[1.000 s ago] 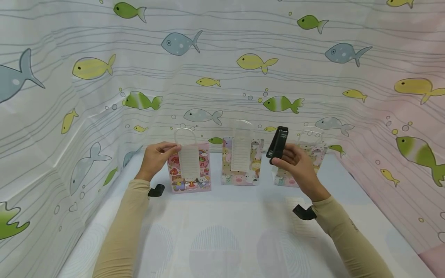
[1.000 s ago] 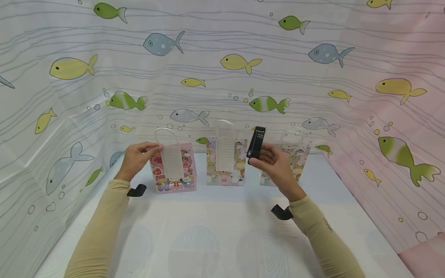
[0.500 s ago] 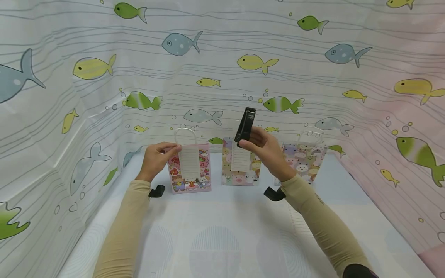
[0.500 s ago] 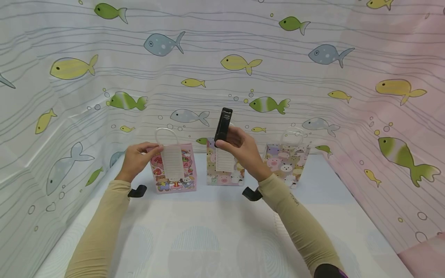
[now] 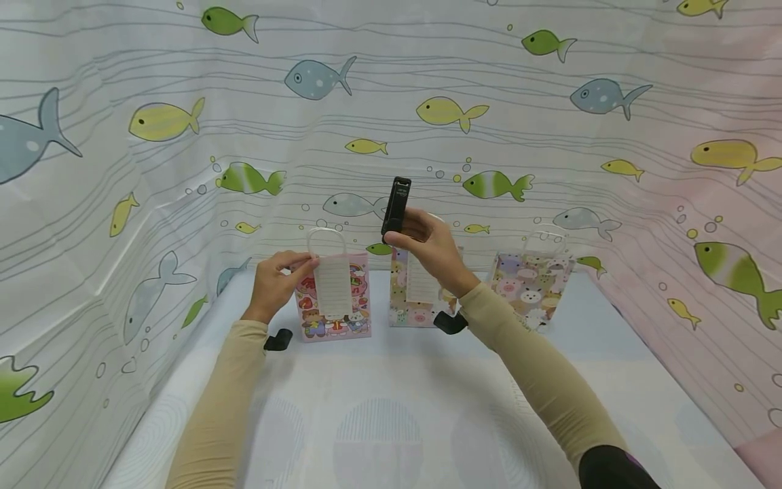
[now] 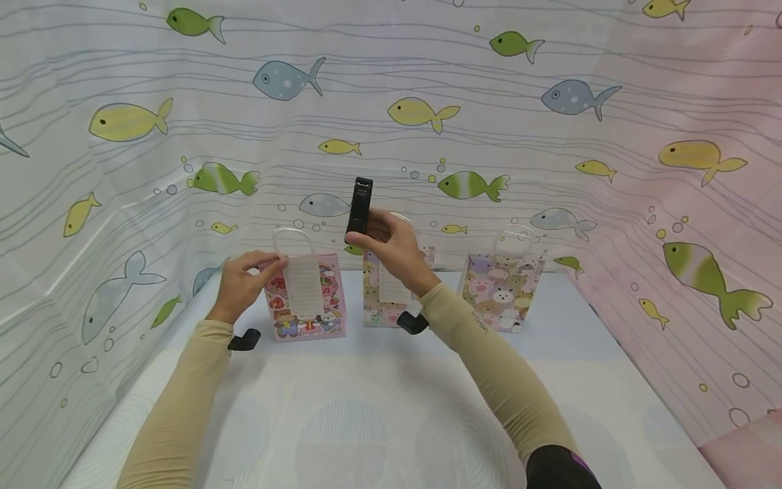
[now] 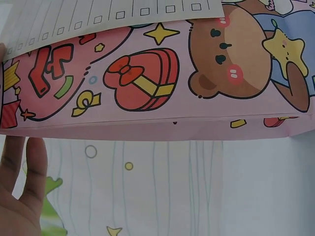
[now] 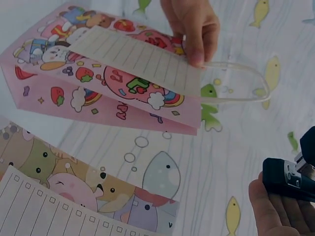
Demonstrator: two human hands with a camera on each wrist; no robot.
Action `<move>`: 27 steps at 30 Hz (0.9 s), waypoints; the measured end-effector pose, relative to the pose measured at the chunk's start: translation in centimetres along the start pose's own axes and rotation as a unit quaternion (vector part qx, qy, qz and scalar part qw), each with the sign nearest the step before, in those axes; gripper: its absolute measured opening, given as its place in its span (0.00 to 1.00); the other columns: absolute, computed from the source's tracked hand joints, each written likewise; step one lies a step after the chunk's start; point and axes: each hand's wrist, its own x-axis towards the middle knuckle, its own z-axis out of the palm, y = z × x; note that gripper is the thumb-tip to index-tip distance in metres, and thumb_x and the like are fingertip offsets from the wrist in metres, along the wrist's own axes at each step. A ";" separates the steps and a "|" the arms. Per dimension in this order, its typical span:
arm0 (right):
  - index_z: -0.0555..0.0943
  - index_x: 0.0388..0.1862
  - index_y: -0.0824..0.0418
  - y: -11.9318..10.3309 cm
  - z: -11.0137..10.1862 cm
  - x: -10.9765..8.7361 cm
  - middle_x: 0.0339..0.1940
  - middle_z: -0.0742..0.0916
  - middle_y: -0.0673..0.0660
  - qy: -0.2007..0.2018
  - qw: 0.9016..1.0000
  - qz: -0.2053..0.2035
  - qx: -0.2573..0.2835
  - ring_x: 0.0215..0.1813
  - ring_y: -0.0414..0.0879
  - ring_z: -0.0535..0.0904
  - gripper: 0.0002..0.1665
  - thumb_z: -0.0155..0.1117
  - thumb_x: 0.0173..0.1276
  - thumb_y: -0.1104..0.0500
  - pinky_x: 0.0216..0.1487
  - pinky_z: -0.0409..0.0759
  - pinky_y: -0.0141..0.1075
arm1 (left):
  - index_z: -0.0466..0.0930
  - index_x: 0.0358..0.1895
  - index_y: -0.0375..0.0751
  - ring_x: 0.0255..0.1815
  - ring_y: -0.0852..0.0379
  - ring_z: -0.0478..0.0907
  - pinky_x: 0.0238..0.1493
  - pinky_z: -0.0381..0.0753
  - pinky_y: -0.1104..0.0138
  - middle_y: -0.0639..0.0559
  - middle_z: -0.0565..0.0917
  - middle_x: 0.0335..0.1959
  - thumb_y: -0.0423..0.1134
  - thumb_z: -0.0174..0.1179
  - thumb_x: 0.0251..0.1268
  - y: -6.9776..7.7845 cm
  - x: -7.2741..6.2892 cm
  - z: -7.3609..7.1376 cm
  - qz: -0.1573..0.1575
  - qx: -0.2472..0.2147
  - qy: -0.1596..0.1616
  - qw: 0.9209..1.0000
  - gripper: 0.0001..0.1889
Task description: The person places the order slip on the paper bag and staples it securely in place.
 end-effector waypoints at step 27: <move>0.63 0.76 0.68 3.1 5.2 7.0 0.67 0.79 0.64 -0.075 0.983 0.162 0.044 0.61 0.55 0.82 0.44 0.70 0.70 0.49 0.62 0.78 0.40 | 0.90 0.49 0.46 0.46 0.60 0.76 0.51 0.73 0.53 0.50 0.88 0.47 0.42 0.70 0.66 -0.3 0.1 0.0 -0.009 -0.008 -0.010 1.000 0.11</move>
